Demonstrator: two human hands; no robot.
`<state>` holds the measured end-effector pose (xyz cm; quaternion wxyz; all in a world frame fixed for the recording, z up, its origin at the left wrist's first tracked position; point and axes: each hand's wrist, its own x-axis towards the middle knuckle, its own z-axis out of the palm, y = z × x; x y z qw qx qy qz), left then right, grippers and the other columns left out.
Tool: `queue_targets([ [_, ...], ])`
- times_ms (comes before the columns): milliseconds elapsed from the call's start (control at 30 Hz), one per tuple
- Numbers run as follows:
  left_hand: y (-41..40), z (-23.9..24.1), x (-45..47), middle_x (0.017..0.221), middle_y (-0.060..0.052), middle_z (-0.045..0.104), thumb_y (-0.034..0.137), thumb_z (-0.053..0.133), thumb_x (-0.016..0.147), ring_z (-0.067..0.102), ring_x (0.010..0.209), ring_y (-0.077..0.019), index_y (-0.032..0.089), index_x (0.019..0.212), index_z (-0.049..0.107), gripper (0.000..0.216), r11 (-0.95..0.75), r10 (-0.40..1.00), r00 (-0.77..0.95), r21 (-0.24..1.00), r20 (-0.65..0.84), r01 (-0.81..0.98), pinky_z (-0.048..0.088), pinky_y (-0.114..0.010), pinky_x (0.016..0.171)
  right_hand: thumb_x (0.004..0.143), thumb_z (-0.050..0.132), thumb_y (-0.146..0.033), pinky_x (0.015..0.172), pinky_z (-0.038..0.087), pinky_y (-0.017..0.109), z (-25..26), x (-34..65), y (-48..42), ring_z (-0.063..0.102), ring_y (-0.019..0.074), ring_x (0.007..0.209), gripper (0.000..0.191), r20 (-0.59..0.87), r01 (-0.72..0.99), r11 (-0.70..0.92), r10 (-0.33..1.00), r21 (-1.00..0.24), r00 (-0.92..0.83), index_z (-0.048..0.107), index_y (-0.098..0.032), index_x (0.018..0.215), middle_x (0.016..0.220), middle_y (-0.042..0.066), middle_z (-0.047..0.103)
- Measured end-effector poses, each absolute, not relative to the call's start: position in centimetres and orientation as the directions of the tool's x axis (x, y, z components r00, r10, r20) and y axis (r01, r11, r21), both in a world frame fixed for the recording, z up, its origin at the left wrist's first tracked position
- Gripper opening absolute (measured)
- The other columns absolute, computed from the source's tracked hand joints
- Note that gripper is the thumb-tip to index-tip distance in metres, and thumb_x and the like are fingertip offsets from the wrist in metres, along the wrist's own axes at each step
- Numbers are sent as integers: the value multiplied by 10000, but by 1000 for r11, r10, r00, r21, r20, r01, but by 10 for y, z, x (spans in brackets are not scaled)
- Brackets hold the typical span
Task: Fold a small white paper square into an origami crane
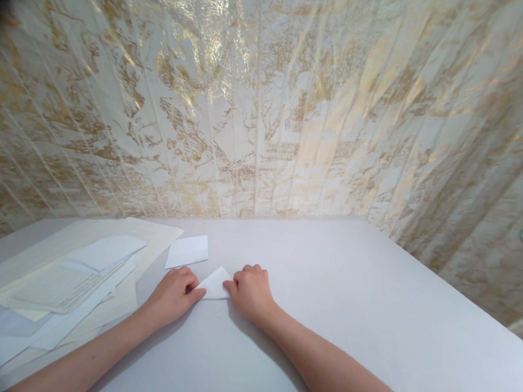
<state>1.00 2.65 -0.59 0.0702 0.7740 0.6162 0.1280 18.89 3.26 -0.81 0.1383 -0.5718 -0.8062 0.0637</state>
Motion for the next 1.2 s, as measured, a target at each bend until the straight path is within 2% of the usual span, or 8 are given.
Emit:
queue_targets([
  [367, 25, -2, 12, 762, -65, 585, 297, 531, 730, 541, 776, -204, 161, 614, 612, 196, -225, 973, 208, 205, 101, 952, 382, -302, 716, 824, 444, -350, 679, 336, 289, -3, 188, 30, 552, 197, 789, 321, 152, 921, 330, 941, -206, -303, 673, -150, 721, 815, 91, 643],
  [967, 26, -1, 16, 846, -125, 614, 353, 412, 813, 545, 855, -250, 124, 753, 681, 358, -256, 963, 254, 8, 87, 967, 381, -338, 787, 852, 374, -290, 699, 354, 301, -2, 185, 31, 562, 208, 825, 346, 109, 933, 324, 944, -158, -310, 668, -128, 767, 863, 122, 639],
  [1200, 22, 1, 17, 856, -134, 603, 340, 409, 819, 536, 862, -263, 119, 772, 672, 346, -258, 961, 254, 24, 112, 966, 377, -363, 797, 859, 366, -286, 692, 361, 307, -3, 185, 30, 563, 216, 823, 350, 136, 931, 336, 939, -145, -317, 663, -130, 762, 857, 121, 636],
])
